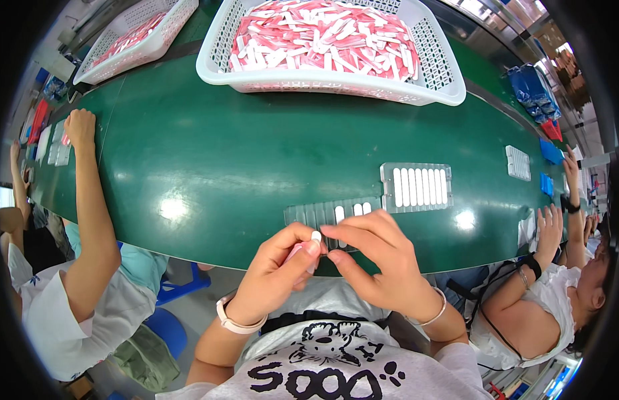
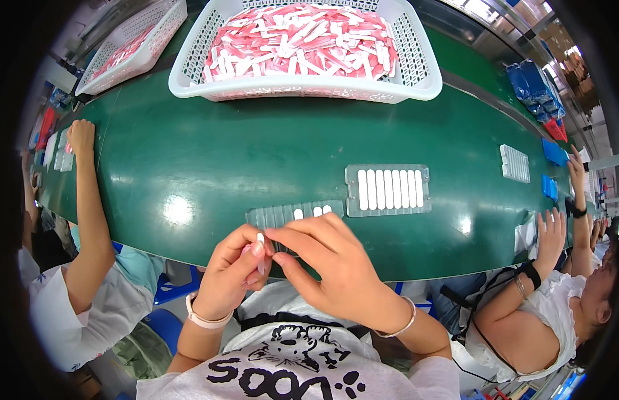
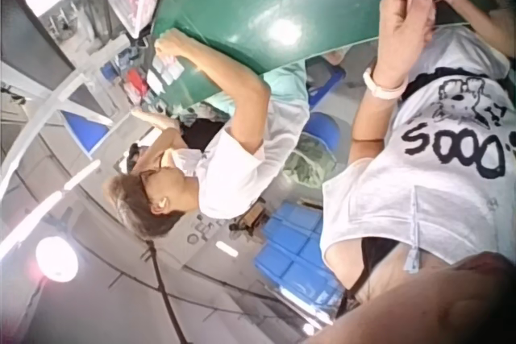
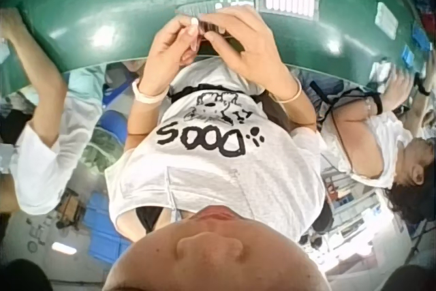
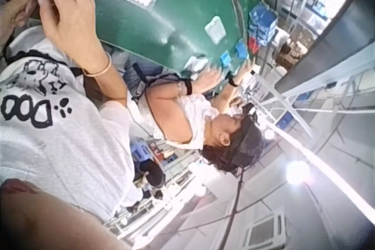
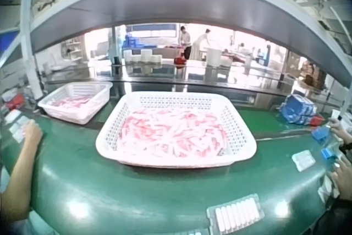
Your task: The person sorts and packs plastic strips into clear plastic trays by hand, placing the strips one by one into slots on each tray.
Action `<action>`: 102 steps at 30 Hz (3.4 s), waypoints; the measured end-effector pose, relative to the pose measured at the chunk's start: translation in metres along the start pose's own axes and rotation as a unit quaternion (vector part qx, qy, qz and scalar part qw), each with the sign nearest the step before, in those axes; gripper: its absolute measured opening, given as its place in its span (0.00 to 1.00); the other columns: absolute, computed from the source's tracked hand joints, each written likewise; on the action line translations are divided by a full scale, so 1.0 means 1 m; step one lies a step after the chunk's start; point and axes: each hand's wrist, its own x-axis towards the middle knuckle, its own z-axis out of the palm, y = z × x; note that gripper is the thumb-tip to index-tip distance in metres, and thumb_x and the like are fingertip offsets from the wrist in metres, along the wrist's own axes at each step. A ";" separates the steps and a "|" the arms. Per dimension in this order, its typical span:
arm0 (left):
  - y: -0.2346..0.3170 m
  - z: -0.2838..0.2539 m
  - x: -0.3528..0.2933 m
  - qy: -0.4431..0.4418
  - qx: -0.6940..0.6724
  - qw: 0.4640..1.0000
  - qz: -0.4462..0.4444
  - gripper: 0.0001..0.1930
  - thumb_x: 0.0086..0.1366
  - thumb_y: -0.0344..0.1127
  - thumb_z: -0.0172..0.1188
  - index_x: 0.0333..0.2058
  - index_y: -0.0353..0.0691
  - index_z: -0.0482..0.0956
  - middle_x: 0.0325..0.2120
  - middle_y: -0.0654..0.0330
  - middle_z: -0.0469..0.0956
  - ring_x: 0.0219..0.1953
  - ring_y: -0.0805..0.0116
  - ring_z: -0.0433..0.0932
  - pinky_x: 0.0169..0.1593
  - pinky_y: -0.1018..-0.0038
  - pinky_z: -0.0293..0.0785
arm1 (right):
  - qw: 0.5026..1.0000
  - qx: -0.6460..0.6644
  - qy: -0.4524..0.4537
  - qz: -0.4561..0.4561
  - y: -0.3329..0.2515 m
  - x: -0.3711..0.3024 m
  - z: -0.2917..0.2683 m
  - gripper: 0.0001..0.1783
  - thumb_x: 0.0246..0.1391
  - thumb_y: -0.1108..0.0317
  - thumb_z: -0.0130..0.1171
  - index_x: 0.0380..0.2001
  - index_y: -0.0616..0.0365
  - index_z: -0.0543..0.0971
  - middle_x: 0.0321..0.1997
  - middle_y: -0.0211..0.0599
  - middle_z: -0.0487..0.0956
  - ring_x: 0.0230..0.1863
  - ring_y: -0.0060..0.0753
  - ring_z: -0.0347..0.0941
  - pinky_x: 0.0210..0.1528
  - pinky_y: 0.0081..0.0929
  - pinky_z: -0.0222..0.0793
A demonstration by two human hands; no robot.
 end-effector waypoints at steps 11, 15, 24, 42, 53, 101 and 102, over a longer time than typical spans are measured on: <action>0.009 -0.001 0.004 -0.090 -0.048 0.989 -0.111 0.19 0.70 0.46 0.45 0.32 0.35 0.74 0.16 0.69 0.64 0.15 0.83 0.54 0.18 0.83 0.49 | 0.906 0.370 -0.095 0.180 0.009 0.014 -0.012 0.04 0.51 0.75 0.61 0.29 0.60 0.76 0.32 0.29 0.72 0.30 0.17 0.66 0.31 0.16 0.61; 0.011 0.006 0.004 -0.053 -0.023 0.993 -0.100 0.18 0.70 0.44 0.45 0.35 0.34 0.76 0.17 0.68 0.66 0.15 0.83 0.54 0.19 0.83 0.49 | 0.874 0.414 -0.038 0.252 0.017 0.009 -0.015 0.05 0.52 0.74 0.60 0.27 0.62 0.75 0.30 0.26 0.70 0.30 0.11 0.64 0.30 0.12 0.59; 0.003 0.011 -0.003 -0.018 0.079 0.995 -0.054 0.14 0.69 0.38 0.46 0.29 0.35 0.74 0.16 0.65 0.68 0.14 0.85 0.53 0.17 0.83 0.46 | 0.861 0.458 -0.035 0.217 0.015 0.003 -0.020 0.07 0.50 0.77 0.62 0.34 0.60 0.78 0.35 0.28 0.75 0.29 0.12 0.65 0.29 0.12 0.59; 0.002 -0.007 -0.006 -0.039 -0.136 0.988 -0.057 0.17 0.65 0.39 0.40 0.41 0.33 0.72 0.16 0.64 0.65 0.13 0.82 0.52 0.16 0.82 0.48 | 0.972 -0.002 -0.234 0.016 0.053 0.043 -0.027 0.21 0.45 0.62 0.64 0.42 0.58 0.73 0.38 0.36 0.73 0.42 0.38 0.66 0.44 0.32 0.66; 0.001 -0.006 0.001 -0.060 -0.229 0.970 -0.061 0.20 0.65 0.43 0.40 0.50 0.38 0.65 0.21 0.58 0.69 0.11 0.80 0.52 0.14 0.81 0.48 | 0.982 -0.126 -0.124 -0.062 0.032 0.039 -0.027 0.21 0.42 0.58 0.67 0.39 0.57 0.76 0.39 0.33 0.70 0.41 0.37 0.62 0.39 0.29 0.60; 0.008 -0.007 -0.010 0.110 0.079 0.990 0.037 0.07 0.66 0.33 0.53 0.34 0.34 0.72 0.19 0.62 0.74 0.14 0.87 0.57 0.16 0.87 0.50 | 0.975 -0.211 -0.066 -0.031 -0.011 0.000 0.004 0.15 0.39 0.57 0.66 0.27 0.54 0.79 0.49 0.31 0.73 0.50 0.35 0.64 0.43 0.38 0.49; 0.008 -0.008 -0.012 0.113 0.080 0.990 0.038 0.07 0.66 0.33 0.53 0.34 0.34 0.72 0.19 0.62 0.74 0.14 0.87 0.57 0.16 0.87 0.50 | 0.989 -0.137 -0.058 -0.021 -0.010 0.004 0.001 0.15 0.39 0.56 0.67 0.29 0.53 0.79 0.49 0.30 0.72 0.50 0.36 0.63 0.43 0.38 0.49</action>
